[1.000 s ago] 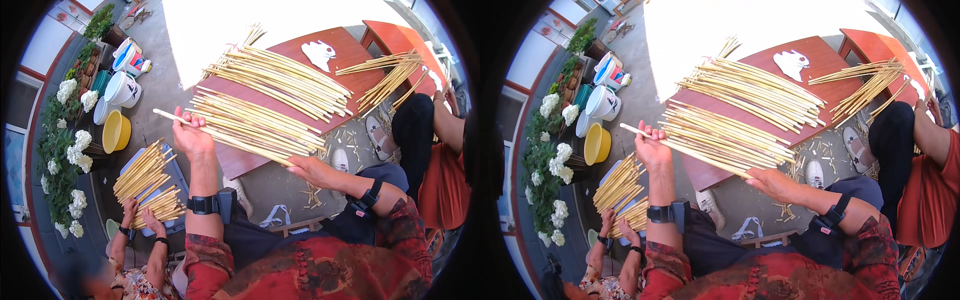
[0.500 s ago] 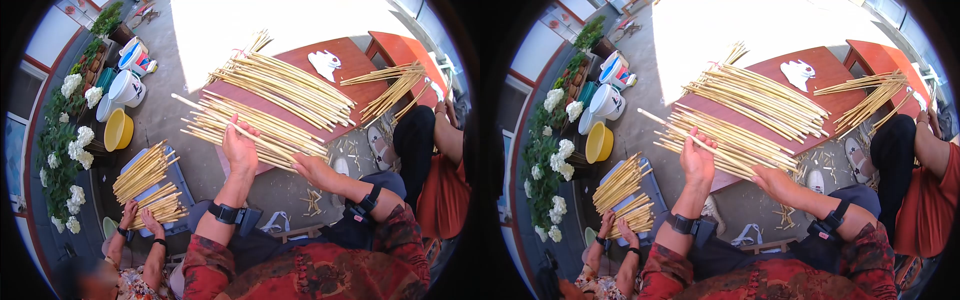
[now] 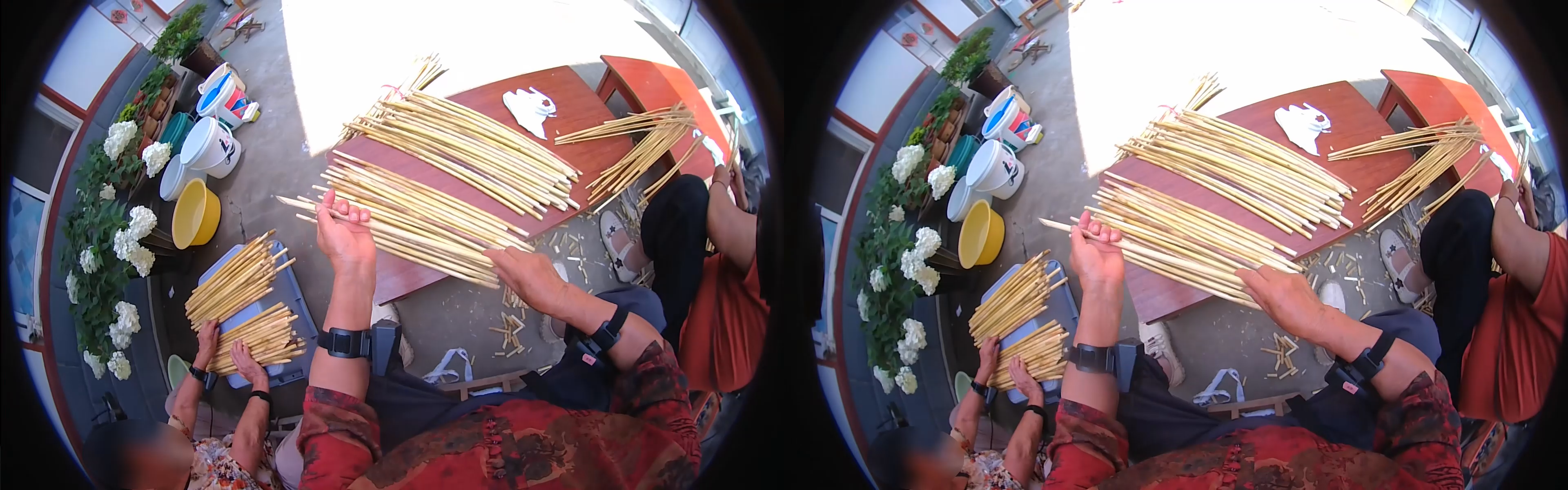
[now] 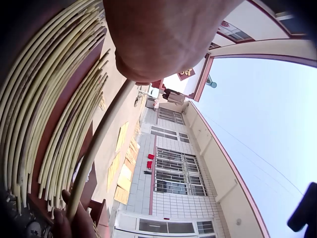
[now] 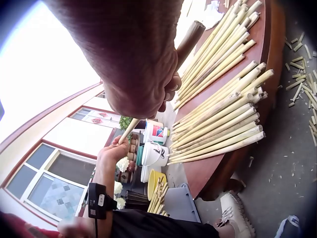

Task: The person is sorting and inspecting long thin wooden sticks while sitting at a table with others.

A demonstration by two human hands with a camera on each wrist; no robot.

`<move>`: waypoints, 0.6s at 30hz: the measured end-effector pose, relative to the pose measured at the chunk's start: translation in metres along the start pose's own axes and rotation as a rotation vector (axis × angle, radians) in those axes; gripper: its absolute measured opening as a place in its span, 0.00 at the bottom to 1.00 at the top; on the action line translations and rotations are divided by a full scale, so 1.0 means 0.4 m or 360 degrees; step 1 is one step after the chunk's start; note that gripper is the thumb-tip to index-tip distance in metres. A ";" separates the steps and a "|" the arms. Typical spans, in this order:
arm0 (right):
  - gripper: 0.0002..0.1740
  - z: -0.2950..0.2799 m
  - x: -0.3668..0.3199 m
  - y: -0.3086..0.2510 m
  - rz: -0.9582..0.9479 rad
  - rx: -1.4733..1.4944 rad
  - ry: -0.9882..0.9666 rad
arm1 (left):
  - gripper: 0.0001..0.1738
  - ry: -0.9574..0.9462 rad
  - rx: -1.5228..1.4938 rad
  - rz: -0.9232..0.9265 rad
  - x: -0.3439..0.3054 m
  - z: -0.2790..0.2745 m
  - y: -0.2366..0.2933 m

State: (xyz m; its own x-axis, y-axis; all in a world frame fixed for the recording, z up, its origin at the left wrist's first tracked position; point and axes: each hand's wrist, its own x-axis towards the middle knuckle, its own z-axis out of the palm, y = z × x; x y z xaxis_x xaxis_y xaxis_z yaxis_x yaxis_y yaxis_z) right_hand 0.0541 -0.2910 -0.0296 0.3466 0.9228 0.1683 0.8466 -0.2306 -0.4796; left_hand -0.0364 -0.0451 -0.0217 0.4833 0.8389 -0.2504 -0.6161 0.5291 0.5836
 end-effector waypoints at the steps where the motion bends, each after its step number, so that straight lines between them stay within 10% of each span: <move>1: 0.15 0.003 0.007 0.001 -0.0024 -0.0003 0.0048 | 0.19 -0.0029 0.0043 -0.0066 -0.026 0.009 -0.030; 8: 0.15 0.014 0.039 -0.013 -0.0028 0.0000 0.0092 | 0.16 -0.0072 0.0133 -0.0379 -0.074 0.029 -0.078; 18: 0.14 -0.023 0.002 -0.001 -0.0137 -0.0046 -0.0044 | 0.13 0.0129 -0.0037 0.0210 0.075 -0.042 0.161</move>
State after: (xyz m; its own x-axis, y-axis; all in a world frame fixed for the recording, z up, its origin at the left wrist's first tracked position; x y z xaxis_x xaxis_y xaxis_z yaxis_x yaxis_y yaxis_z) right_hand 0.0576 -0.2931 -0.0212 0.2611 0.9477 0.1835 0.8843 -0.1586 -0.4391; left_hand -0.0720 0.0165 -0.0045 0.3461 0.9084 -0.2346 -0.6856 0.4156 0.5978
